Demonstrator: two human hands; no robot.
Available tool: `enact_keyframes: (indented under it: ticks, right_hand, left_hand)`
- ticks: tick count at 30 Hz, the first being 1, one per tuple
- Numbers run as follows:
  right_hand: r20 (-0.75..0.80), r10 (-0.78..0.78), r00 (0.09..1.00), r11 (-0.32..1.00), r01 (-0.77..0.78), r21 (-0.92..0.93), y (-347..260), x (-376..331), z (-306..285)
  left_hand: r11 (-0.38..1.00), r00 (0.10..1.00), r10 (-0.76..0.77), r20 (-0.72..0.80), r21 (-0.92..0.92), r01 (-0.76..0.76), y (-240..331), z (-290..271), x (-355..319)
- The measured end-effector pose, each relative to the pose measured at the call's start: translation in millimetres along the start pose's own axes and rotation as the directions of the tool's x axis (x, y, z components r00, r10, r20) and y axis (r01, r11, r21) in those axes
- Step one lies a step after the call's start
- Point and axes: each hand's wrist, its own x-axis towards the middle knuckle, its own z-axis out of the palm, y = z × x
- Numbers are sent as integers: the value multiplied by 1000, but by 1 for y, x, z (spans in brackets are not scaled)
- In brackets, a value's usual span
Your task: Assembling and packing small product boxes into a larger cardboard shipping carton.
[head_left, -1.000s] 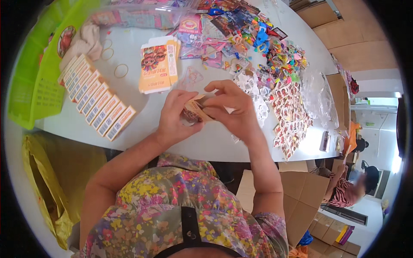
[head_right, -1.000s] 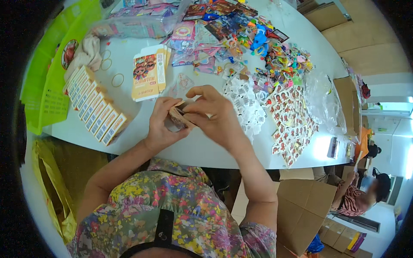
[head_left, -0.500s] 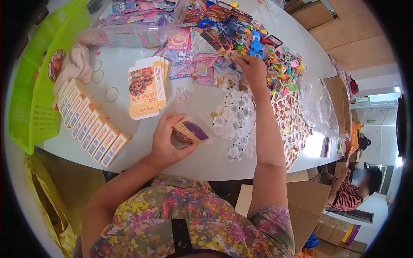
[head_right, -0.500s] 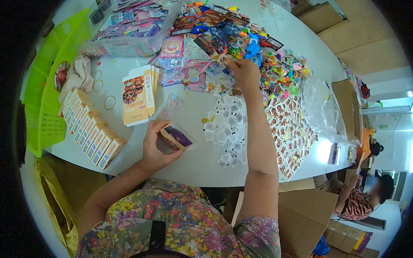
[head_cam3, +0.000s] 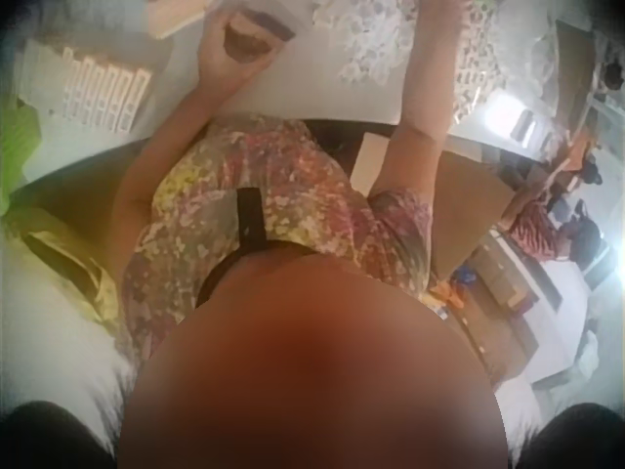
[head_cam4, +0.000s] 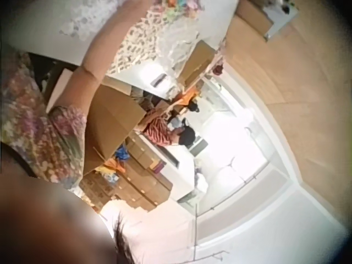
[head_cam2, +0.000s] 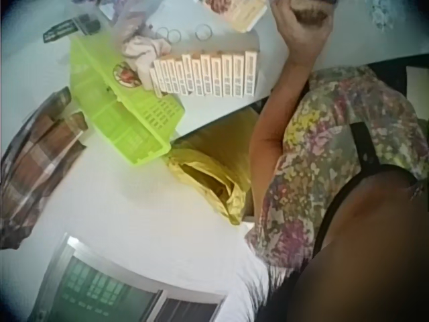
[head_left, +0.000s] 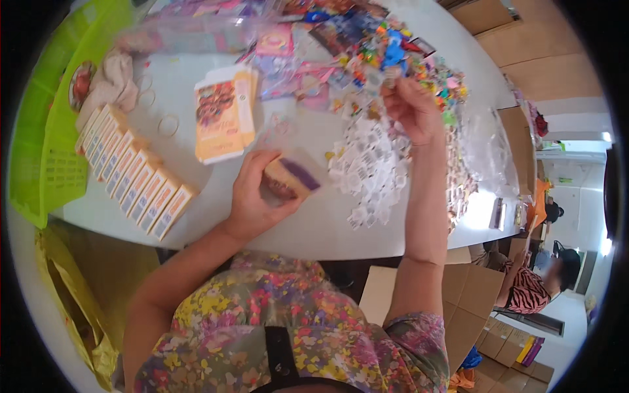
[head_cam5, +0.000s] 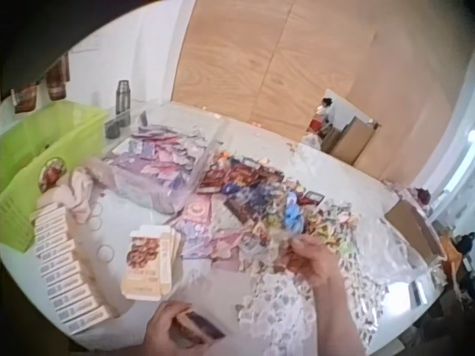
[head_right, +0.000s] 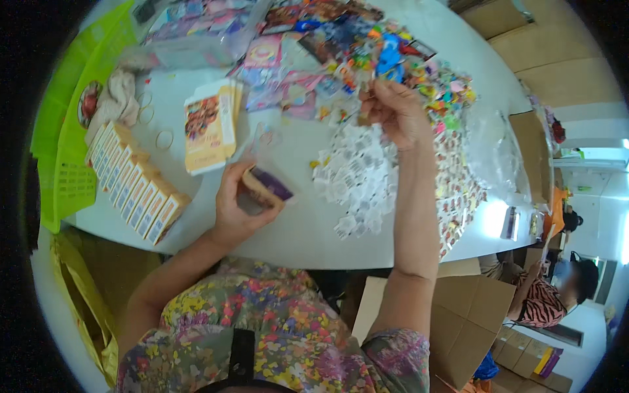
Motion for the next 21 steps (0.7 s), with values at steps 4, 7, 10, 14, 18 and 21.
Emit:
enact_keyframes:
  ticks: [4, 7, 10, 14, 18, 21]
  right_hand:
    - [349, -70, 935, 997, 51, 62, -19, -64, 53]
    - [501, -112, 858, 993, 86, 75, -10, -84, 81]
    - [276, 87, 957, 964, -11, -267, 2, -96, 105]
    - [61, -96, 994, 822, 114, -558, 1, -114, 126]
    - [188, -363, 913, 570, 377, -730, 7, -117, 132]
    - [274, -490, 828, 368, 481, -796, 10, -125, 139]
  left_hand:
    - [999, 999, 15, -33, 42, -13, 15, 4, 7]
    - [993, 994, 100, -38, 62, -98, 8, 4, 13]
    - [998, 992, 44, -114, -46, -50, 9, 8, 14]
    - [998, 992, 65, -111, 7, -65, 8, 6, 9]
    - [999, 993, 51, -106, -4, -51, 10, 5, 6]
    - [998, 991, 56, -125, 23, -53, 10, 6, 6]
